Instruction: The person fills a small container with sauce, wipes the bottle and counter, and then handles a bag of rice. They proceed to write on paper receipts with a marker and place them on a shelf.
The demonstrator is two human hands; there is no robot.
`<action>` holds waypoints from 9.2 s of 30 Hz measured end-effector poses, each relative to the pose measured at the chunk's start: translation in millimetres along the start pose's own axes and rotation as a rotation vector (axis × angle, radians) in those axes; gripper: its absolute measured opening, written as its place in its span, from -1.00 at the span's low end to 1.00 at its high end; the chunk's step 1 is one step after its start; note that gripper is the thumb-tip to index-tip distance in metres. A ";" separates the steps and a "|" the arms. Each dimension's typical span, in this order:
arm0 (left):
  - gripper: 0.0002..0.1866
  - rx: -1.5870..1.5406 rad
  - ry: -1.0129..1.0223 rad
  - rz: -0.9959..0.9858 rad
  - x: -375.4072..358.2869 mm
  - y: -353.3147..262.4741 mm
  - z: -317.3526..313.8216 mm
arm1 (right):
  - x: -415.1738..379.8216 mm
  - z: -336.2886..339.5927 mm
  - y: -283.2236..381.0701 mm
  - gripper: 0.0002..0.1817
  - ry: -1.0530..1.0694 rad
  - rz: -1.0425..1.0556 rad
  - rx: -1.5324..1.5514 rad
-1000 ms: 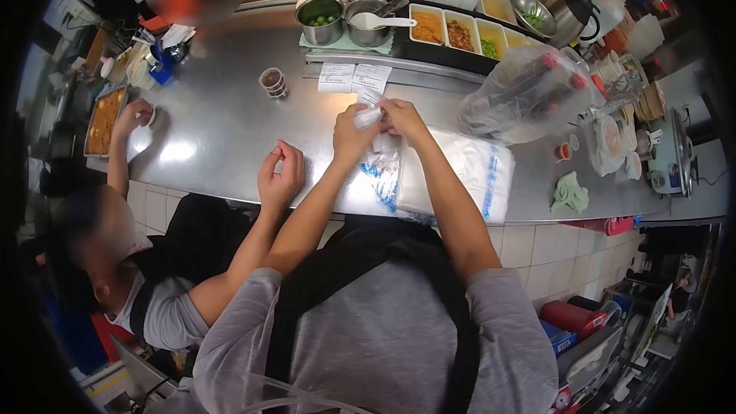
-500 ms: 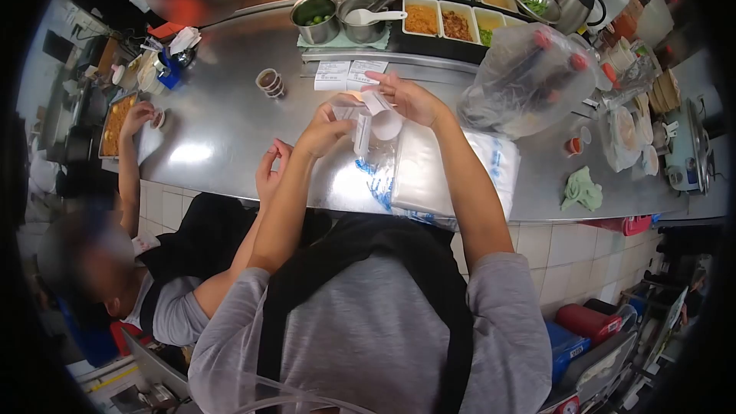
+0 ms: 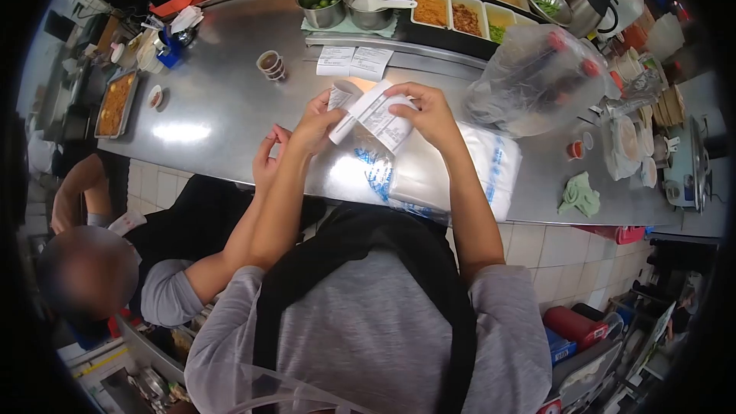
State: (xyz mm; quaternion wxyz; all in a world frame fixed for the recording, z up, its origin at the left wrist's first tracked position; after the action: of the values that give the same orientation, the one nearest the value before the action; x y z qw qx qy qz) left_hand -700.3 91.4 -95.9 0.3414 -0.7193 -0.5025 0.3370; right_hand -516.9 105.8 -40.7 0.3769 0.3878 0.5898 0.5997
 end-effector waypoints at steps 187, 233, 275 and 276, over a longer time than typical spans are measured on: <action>-0.86 0.497 2.114 0.301 -459.8 692.4 -1061.5 | -1232.0 343.4 96.6 -0.01 -1.624 -0.237 -0.089; -0.77 0.916 0.947 0.731 -343.3 1075.2 -1227.1 | -1325.5 464.8 -119.0 -0.54 -2.254 -1.411 -0.381; -0.67 1.924 1.803 0.490 19.2 1244.2 -1414.9 | -1726.9 727.2 -144.1 -0.76 -2.902 -1.856 0.684; -0.67 1.938 1.809 0.493 31.8 1255.8 -1429.0 | -1736.6 727.6 -156.2 -0.76 -2.824 -1.927 0.724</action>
State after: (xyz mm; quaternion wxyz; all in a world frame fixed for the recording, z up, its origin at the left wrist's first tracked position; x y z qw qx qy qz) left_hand 1110.1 -425.0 -371.2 0.8483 -0.2297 0.4769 0.0170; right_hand 865.1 -1168.5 -229.9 -0.6496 -0.1656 0.0707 0.7386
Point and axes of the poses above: each hand's wrist, its own x-axis towards the middle knuckle, its own z-axis out of the back of the hand, y = z × x, the point moved 6 cm from there along x, towards the middle knuckle, and after that the axes turned 2 degrees about y, right-handed, at the moved point
